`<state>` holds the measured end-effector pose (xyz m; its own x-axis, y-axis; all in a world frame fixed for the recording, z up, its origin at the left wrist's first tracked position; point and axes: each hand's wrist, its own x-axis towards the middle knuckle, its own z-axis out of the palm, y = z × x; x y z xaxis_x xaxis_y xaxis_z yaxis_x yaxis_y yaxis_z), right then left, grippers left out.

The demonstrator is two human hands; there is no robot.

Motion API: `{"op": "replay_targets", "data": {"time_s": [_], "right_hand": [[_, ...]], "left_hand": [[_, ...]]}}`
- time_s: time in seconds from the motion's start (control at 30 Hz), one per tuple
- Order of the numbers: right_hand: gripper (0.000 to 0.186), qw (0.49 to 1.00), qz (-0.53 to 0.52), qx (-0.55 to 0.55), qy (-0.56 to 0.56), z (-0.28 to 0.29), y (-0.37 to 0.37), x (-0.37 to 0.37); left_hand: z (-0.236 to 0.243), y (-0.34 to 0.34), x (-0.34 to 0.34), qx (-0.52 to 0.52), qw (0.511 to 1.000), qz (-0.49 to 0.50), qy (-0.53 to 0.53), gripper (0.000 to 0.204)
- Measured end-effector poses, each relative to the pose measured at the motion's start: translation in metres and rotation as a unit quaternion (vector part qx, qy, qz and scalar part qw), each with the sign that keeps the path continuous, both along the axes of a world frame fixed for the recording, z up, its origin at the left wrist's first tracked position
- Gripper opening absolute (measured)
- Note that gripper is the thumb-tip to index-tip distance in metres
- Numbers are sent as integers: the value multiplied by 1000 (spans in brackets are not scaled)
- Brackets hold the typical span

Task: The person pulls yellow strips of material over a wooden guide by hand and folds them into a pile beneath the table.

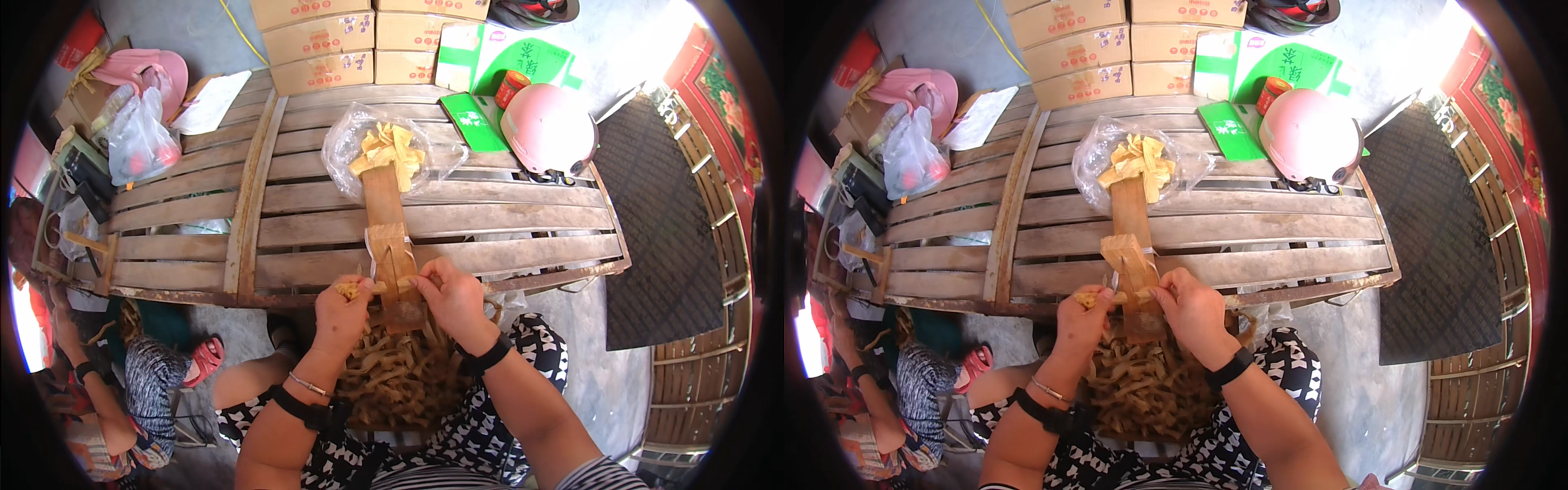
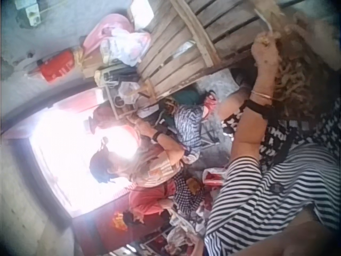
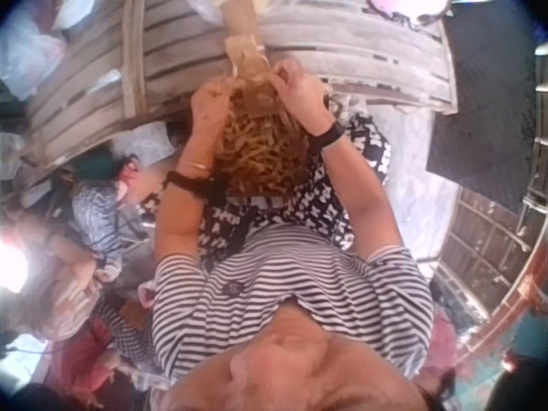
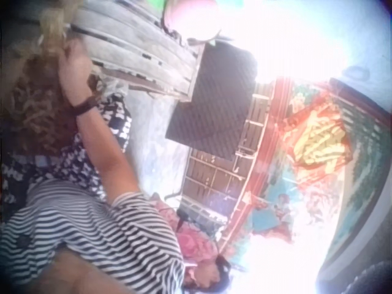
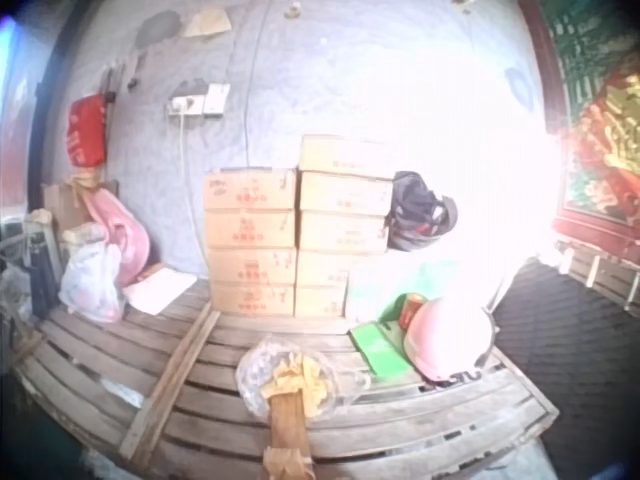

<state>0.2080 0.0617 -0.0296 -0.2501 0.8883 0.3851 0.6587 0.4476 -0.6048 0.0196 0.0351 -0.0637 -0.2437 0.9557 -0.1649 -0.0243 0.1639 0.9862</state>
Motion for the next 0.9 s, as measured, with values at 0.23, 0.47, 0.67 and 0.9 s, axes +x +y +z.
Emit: {"op": "replay_targets", "data": {"time_s": [0.23,0.47,0.67,0.9], "right_hand": [[10,986,145,-13,84,32,-28,-7],[10,948,285,26,139,43,-31,2],[14,885,220,-325,251,49,-37,3],[4,510,202,-705,449,18,-46,4]], "left_hand": [[27,-31,15,282,938,-47,198,13],[65,-56,20,-177,884,-412,-136,16],[91,-42,-5,20,922,-380,68,26],[64,-46,5,358,825,-213,383,20]]}}
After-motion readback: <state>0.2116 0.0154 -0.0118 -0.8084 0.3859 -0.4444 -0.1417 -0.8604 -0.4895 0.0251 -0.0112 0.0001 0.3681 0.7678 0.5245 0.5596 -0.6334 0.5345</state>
